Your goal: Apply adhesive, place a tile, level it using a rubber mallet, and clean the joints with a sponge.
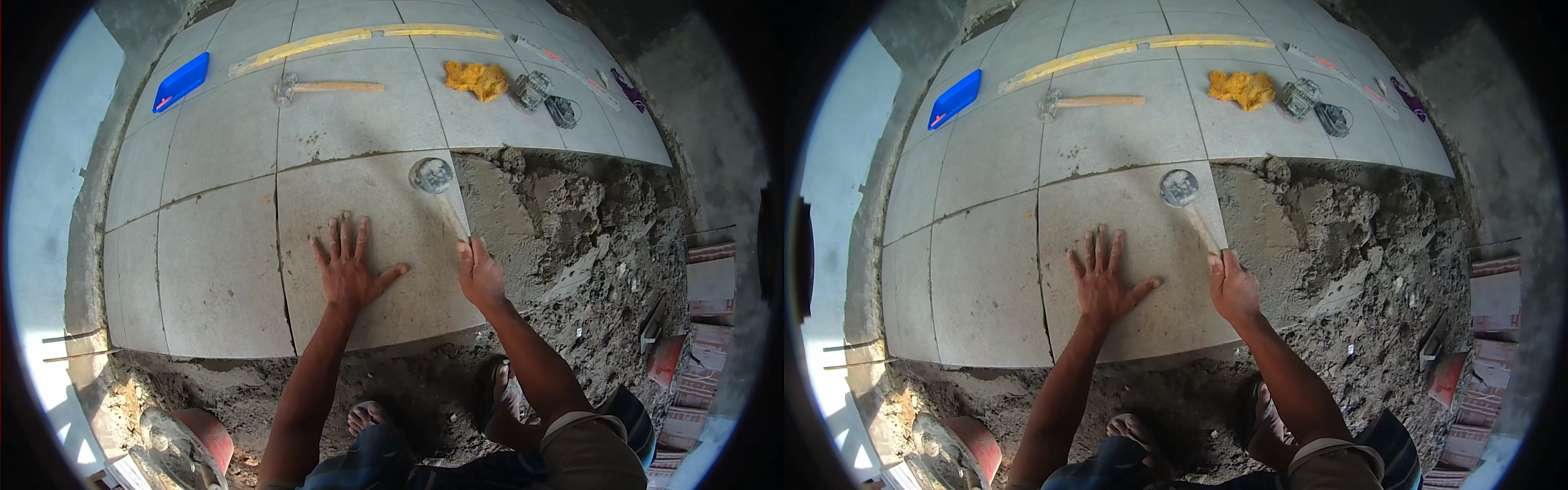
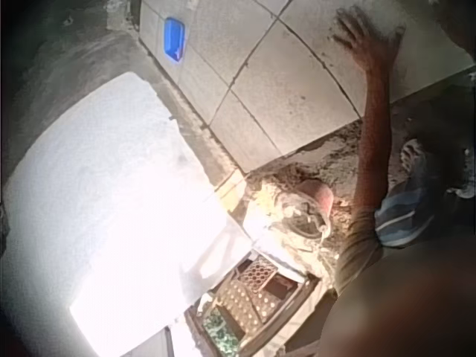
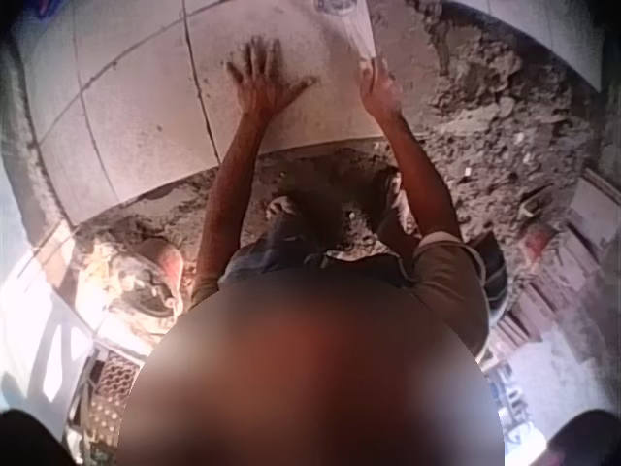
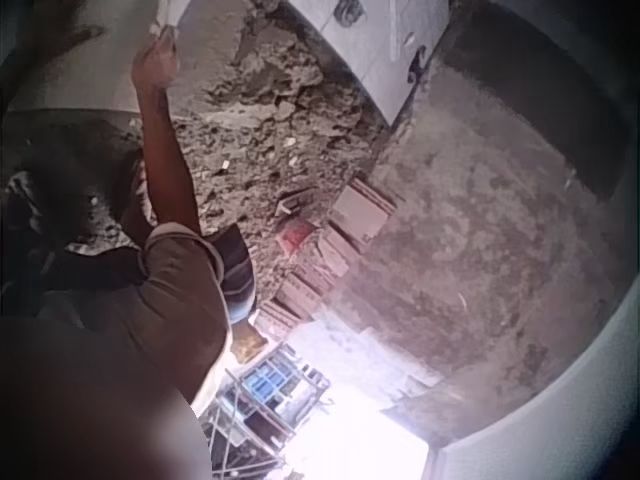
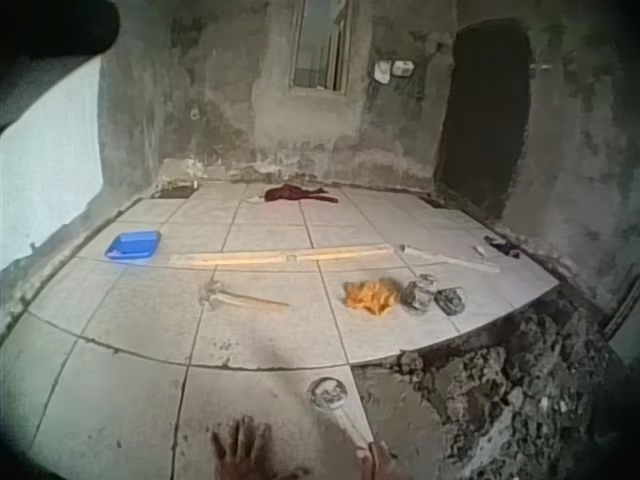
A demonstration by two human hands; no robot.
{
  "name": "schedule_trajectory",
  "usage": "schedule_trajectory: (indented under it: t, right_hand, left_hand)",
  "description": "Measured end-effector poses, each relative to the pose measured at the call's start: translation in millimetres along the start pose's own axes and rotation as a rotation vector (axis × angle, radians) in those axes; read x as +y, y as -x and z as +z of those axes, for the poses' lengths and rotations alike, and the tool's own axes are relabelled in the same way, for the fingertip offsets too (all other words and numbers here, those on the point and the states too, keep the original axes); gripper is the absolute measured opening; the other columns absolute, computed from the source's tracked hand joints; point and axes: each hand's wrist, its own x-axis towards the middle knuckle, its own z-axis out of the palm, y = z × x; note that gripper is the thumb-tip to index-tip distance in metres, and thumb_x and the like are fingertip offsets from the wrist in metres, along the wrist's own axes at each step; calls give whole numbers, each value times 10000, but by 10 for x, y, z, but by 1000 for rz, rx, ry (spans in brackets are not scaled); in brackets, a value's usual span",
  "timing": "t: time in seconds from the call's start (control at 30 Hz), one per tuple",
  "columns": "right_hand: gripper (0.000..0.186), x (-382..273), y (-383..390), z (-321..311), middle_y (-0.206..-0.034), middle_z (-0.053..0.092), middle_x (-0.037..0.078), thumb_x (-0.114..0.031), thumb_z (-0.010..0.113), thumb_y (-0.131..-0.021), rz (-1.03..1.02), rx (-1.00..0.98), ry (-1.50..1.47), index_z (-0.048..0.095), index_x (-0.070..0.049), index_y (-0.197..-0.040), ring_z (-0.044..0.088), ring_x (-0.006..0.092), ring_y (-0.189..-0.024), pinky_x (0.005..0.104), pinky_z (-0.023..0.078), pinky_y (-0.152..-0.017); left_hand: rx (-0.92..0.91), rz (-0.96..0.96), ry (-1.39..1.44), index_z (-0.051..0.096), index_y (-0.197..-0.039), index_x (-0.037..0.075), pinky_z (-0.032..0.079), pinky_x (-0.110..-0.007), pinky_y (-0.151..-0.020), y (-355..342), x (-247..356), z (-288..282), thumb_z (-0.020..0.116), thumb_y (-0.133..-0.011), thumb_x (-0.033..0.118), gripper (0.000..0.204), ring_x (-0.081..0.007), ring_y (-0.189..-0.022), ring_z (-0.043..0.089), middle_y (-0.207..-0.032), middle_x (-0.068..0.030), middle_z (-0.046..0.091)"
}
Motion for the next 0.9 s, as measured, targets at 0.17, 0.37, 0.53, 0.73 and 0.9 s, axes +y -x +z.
schedule_trajectory:
  t: [0.17,0.37,0.53,0.73,0.9]
  right_hand:
    - [264,-70,-8,-57,-771,687,252,-332,552,-1077,-21,-37,-16,567,-73,-1129,678,517,-724,617,517,-615]
    - [265,13,-3,75,-777,674,256,-334,541,-1084,-3,-60,51,575,-74,-1122,674,517,-735,615,513,-627]
    - [255,18,31,21,-794,664,267,-319,540,-1086,-22,-39,-15,575,-66,-1099,669,523,-763,602,505,-628]
    - [269,14,48,-49,-804,652,270,-299,522,-1098,-112,-36,-60,577,-36,-1086,660,529,-761,560,494,-613]
    - [275,-107,30,-45,-790,648,263,-292,503,-1110,-101,-59,-107,579,-28,-1098,663,524,-766,544,493,-614]
  left_hand:
    - [20,9,25,238,-1685,156,16,-719,-1239,15,-33,43,481,-777,964,1239,-402,-1617,138,-1739,-180,208]
    - [79,22,38,258,-1679,141,20,-721,-1237,34,-48,92,497,-777,957,1240,-416,-1609,159,-1729,-191,230]
    - [65,-13,41,263,-1679,140,13,-713,-1240,27,-56,25,467,-781,966,1237,-399,-1610,161,-1734,-188,215]
    - [88,0,88,278,-1675,140,21,-712,-1241,43,-52,72,450,-783,970,1231,-388,-1614,152,-1733,-181,222]
    - [129,12,114,278,-1676,145,20,-714,-1240,65,-89,124,432,-784,977,1228,-385,-1616,150,-1732,-174,230]
